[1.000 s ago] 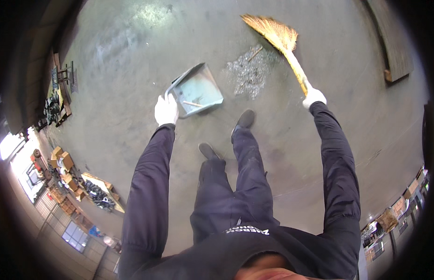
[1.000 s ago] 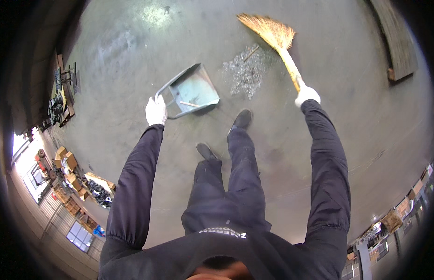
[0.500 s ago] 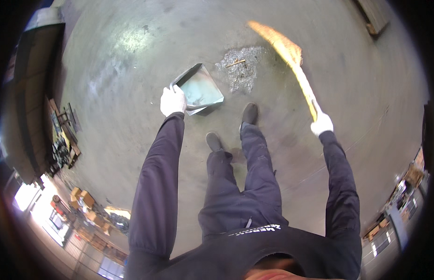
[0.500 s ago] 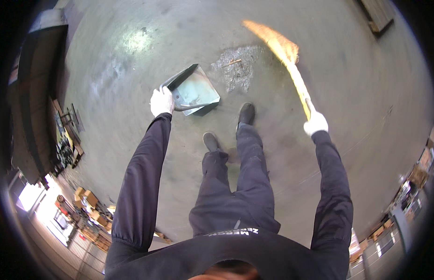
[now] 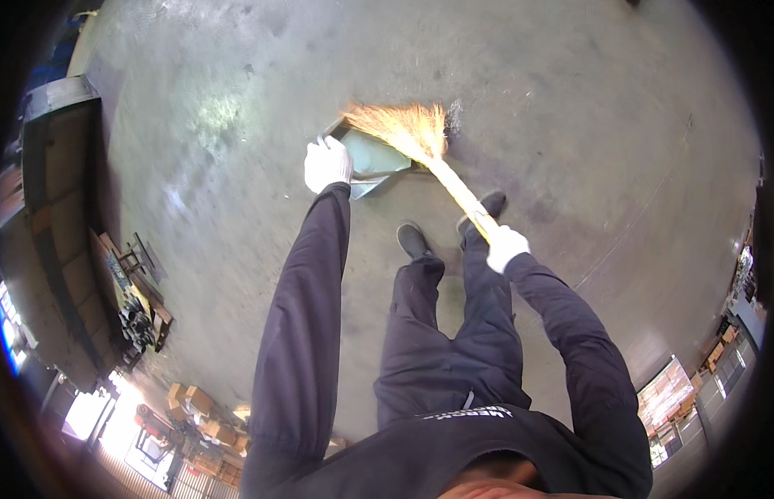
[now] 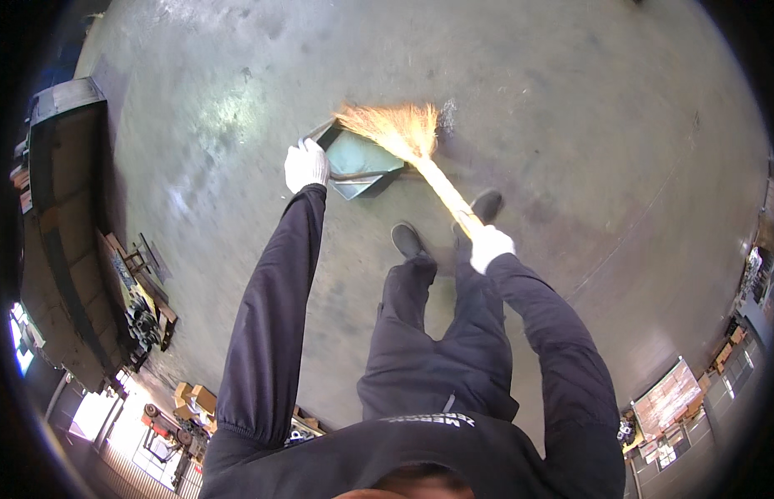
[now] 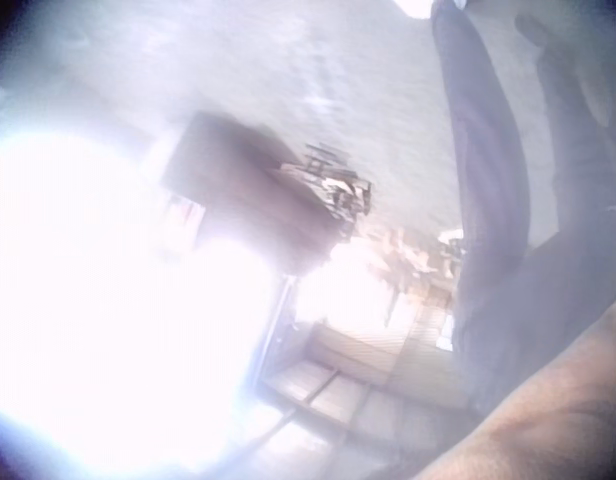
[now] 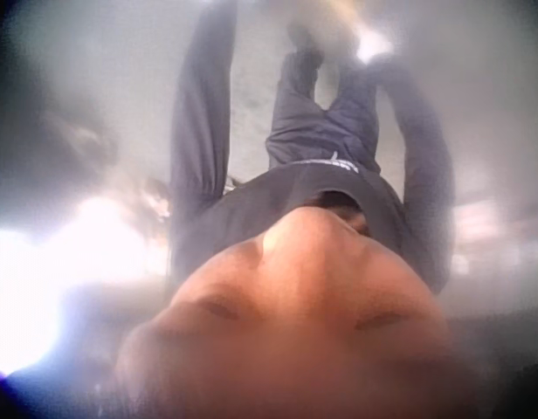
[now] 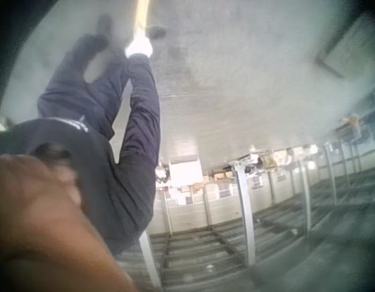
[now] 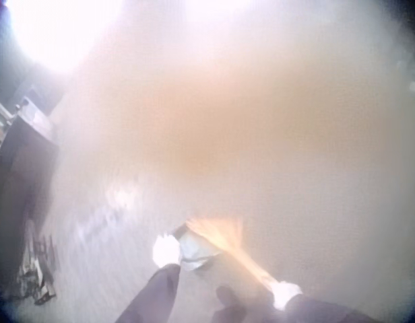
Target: The person sweeps debris on a warehouse floor into a dustpan using a broom, then moves a wooden pallet and continues sweeping. The person empties the dustpan into a bin and resumes sweeping.
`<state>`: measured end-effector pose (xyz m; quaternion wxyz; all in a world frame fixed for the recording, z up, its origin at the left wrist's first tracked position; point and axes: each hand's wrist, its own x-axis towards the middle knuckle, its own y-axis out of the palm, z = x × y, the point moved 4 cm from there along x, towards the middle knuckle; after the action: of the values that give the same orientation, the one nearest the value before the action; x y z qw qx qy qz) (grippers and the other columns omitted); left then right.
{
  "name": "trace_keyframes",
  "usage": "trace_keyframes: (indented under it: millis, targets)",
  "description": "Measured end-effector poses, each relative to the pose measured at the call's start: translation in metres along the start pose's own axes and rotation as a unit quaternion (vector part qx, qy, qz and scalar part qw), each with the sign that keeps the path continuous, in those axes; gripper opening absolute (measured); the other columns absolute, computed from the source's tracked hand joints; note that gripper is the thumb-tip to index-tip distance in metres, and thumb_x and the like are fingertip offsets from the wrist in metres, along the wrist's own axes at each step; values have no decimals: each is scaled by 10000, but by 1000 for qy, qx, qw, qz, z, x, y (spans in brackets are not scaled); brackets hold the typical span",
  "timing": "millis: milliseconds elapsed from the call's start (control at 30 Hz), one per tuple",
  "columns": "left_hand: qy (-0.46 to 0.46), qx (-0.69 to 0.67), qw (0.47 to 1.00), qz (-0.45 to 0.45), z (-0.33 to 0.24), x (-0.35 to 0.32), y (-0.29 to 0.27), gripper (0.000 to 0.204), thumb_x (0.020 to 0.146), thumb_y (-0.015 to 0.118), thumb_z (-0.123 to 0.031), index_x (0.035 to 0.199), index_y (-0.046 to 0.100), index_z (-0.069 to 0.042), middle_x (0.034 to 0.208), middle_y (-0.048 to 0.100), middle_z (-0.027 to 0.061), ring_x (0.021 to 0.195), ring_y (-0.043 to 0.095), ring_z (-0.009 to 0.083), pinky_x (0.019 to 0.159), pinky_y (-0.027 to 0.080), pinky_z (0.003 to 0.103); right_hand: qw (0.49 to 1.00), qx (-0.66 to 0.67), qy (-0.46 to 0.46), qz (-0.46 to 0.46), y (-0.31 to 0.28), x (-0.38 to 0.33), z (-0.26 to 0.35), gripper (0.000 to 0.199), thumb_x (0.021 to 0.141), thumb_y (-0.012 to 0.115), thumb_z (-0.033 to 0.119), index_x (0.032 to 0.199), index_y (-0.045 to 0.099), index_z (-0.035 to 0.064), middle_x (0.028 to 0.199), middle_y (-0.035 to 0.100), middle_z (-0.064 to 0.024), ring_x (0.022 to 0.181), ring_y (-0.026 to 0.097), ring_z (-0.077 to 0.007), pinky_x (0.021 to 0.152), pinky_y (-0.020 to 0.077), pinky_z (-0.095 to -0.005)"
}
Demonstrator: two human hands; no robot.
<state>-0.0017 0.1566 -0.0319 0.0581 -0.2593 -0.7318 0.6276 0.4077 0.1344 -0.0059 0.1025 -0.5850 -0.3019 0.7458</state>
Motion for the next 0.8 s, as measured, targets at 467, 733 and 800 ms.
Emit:
trace_keyframes:
  millis: [467,733,800]
  targets:
    - [-11,-6,1000,-24,41,-19,-10,398,930,446,-389,883,620,-35,854,691,194,813,682,365,728,530,452,964,76,256,3,5,13,-22,826,817,617,280,1530,208,201,1133,650,-212,1047,655,-330,896,519,-415]
    - [22,11,999,-24,47,-12,4,387,923,460,-403,883,629,-57,861,692,180,818,685,349,722,533,443,982,116,57,135,90,-68,103,858,801,577,151,1544,160,259,1043,653,-260,976,661,-378,883,505,-456]
    - [82,45,995,-32,50,-12,-5,388,920,467,-403,888,626,-51,871,693,180,826,684,354,728,532,445,993,91,23,75,61,-89,91,828,803,568,141,1533,204,282,1006,661,-247,930,669,-380,846,515,-455]
